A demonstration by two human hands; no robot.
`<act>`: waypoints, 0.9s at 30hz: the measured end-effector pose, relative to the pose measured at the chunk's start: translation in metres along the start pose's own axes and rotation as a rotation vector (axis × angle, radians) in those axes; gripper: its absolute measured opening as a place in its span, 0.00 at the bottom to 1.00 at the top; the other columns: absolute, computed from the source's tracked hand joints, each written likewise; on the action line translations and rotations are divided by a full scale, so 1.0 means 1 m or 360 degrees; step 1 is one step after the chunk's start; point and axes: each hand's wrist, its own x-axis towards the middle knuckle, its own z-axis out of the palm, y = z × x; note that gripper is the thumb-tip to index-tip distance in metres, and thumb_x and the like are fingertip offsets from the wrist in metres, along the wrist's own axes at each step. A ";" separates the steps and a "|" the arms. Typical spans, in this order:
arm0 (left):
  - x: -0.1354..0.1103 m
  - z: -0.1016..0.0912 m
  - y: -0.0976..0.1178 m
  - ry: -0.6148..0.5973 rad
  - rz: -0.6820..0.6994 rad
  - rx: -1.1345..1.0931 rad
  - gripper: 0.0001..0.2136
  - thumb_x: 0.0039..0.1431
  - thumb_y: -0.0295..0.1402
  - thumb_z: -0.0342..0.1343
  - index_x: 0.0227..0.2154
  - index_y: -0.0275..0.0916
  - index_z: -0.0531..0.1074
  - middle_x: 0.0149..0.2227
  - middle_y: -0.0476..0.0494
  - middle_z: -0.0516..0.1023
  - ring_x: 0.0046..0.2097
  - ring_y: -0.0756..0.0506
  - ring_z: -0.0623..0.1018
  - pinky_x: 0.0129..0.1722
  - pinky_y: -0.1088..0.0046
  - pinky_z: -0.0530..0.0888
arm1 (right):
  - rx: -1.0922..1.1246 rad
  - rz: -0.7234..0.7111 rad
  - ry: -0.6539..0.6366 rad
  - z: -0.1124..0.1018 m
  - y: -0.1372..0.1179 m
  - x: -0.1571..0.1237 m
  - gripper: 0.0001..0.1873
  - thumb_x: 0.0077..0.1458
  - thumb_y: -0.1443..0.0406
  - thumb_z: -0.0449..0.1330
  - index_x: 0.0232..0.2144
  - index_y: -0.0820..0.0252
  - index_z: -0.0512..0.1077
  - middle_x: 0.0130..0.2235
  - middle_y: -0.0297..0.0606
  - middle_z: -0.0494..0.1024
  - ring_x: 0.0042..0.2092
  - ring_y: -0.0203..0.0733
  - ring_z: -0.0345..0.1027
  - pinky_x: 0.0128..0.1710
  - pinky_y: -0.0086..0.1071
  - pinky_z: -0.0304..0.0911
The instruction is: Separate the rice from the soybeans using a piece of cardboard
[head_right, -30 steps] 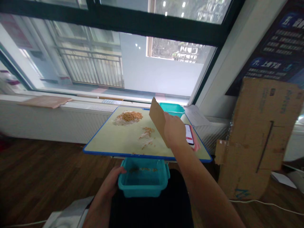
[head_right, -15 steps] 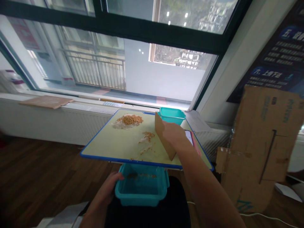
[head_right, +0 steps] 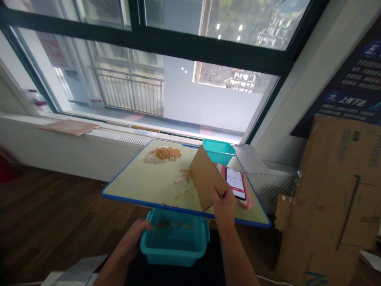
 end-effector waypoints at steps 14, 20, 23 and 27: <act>0.001 -0.011 0.000 0.0140 0.0028 -0.0057 0.05 0.40 0.30 0.54 0.22 0.35 0.70 0.15 0.53 0.67 0.15 0.51 0.64 0.18 0.74 0.66 | -0.0367 -0.0059 -0.0149 0.031 0.045 -0.020 0.34 0.50 0.44 0.48 0.40 0.70 0.70 0.35 0.59 0.77 0.37 0.57 0.72 0.32 0.39 0.61; 0.003 -0.012 0.001 0.0059 0.0047 -0.0070 0.05 0.39 0.31 0.55 0.22 0.34 0.71 0.13 0.52 0.66 0.16 0.50 0.67 0.17 0.75 0.64 | -0.0363 -0.0117 -0.0272 0.029 0.044 -0.017 0.31 0.55 0.47 0.45 0.42 0.69 0.69 0.36 0.58 0.77 0.39 0.56 0.72 0.34 0.40 0.62; 0.004 -0.005 0.000 0.0031 -0.0002 -0.0059 0.06 0.39 0.32 0.55 0.21 0.35 0.71 0.12 0.51 0.65 0.15 0.50 0.66 0.14 0.77 0.59 | -0.0317 -0.0120 -0.0294 0.028 0.043 -0.016 0.30 0.55 0.48 0.45 0.43 0.69 0.69 0.37 0.57 0.76 0.39 0.56 0.71 0.35 0.40 0.62; -0.003 0.006 0.001 0.0075 -0.0024 -0.0075 0.04 0.39 0.32 0.55 0.19 0.36 0.69 0.10 0.52 0.63 0.12 0.53 0.60 0.11 0.78 0.52 | -0.0063 -0.0258 -0.0247 0.029 0.043 -0.015 0.32 0.55 0.52 0.47 0.54 0.71 0.58 0.46 0.57 0.72 0.47 0.52 0.68 0.43 0.40 0.62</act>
